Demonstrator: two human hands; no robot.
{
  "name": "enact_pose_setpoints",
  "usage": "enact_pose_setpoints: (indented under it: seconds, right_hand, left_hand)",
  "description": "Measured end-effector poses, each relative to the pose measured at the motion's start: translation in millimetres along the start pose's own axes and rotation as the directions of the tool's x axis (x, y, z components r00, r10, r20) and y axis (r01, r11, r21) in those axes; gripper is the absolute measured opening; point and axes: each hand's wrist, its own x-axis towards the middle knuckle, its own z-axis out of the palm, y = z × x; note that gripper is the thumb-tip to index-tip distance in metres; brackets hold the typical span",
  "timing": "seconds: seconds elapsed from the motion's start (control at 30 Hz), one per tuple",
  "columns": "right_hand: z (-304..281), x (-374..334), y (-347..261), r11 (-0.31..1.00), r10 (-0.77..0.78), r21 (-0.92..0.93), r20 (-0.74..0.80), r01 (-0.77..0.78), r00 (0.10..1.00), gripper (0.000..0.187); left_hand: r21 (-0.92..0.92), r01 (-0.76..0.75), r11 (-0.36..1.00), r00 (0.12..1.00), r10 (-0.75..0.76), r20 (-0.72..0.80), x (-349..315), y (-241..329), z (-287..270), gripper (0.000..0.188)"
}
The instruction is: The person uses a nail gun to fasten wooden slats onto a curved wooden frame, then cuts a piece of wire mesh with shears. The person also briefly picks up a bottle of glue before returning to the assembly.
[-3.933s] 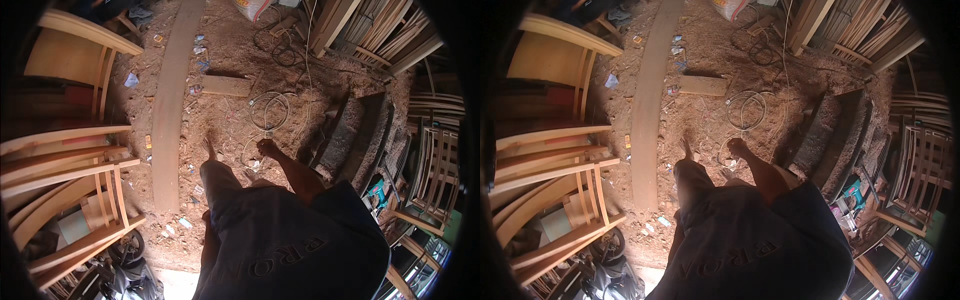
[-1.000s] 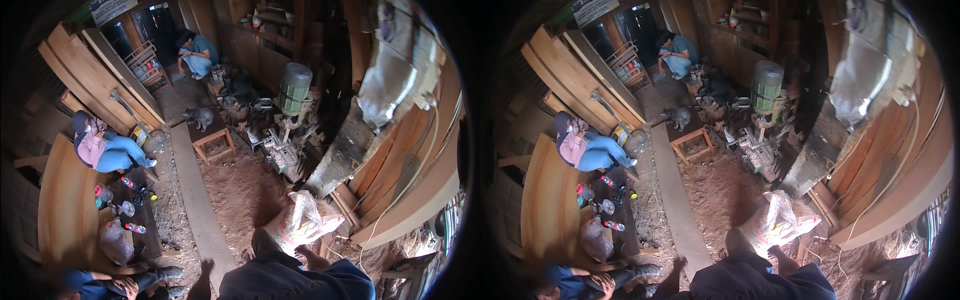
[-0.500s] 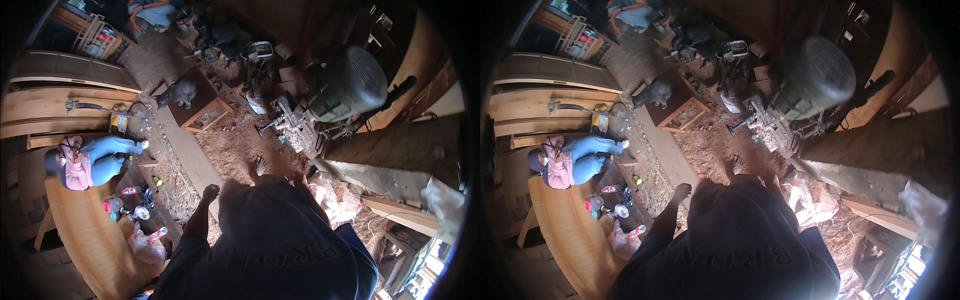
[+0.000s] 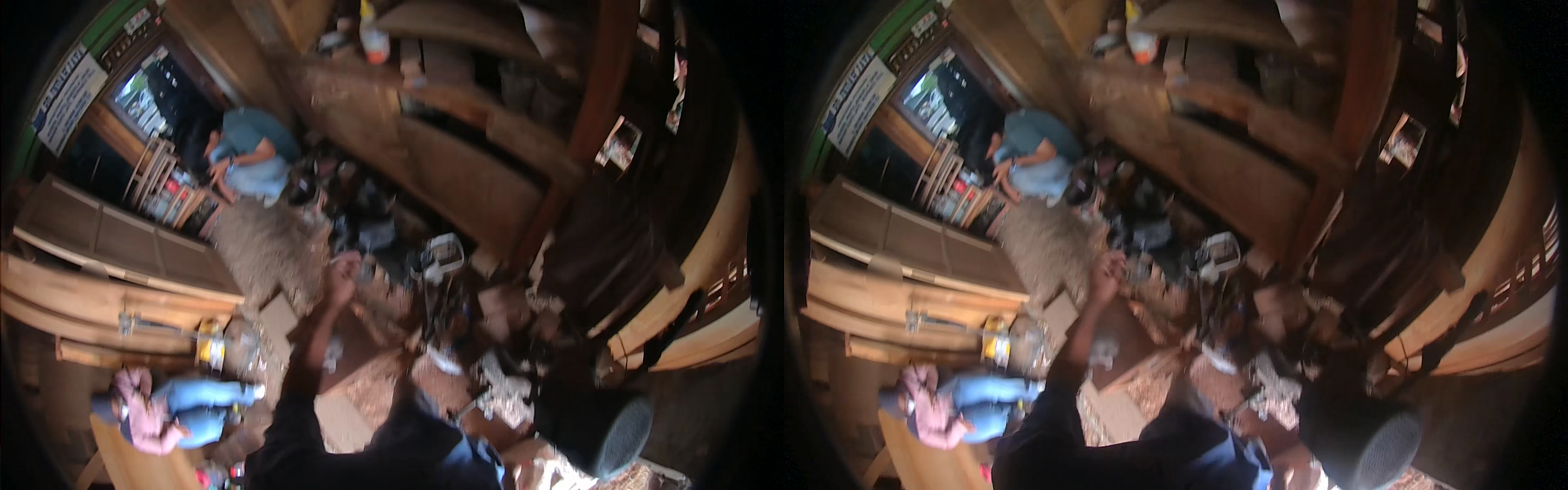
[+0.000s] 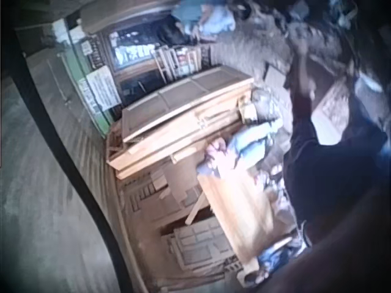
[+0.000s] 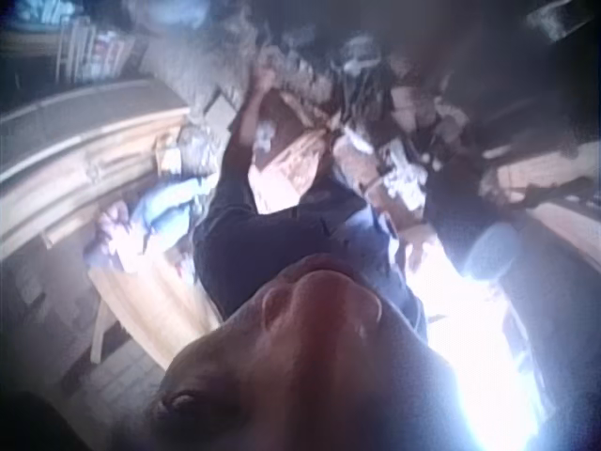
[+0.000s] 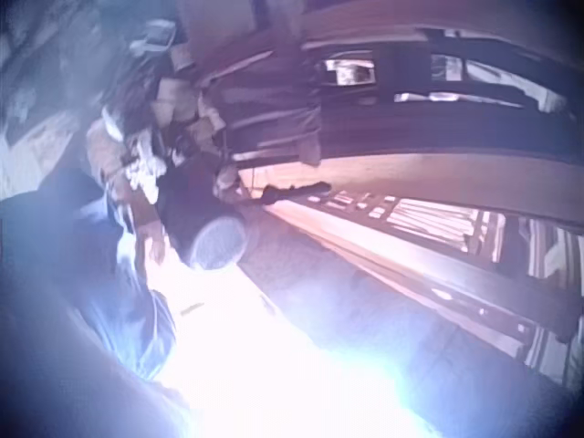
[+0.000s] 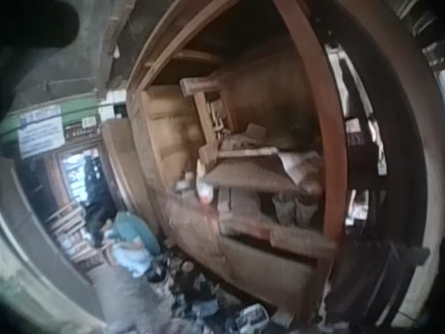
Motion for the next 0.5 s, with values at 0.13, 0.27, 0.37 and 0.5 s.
enact_pose_setpoints:
  seconds: [0.13,0.27,0.37,0.5]
  right_hand:
    - [62,35,-67,1.0,0.015,-0.004,-0.066,-0.016,0.998,0.03]
    - [119,62,-133,0.999,-0.028,-0.021,-0.098,0.026,0.995,0.03]
    - [152,70,-171,0.997,-0.073,-0.018,-0.111,0.071,0.991,0.03]
    - [180,75,-205,0.994,-0.111,-0.003,-0.139,0.111,0.984,0.03]
  left_hand:
    - [0.356,-0.457,0.815,0.863,0.503,-0.043,319,117,-42,0.02]
    - [0.525,-0.361,0.771,0.9,0.435,-0.02,504,174,-55,0.027]
    - [0.587,-0.274,0.762,0.949,0.314,0.036,599,167,-52,0.032]
    - [0.746,-0.257,0.615,0.947,0.313,0.069,685,134,-39,0.033]
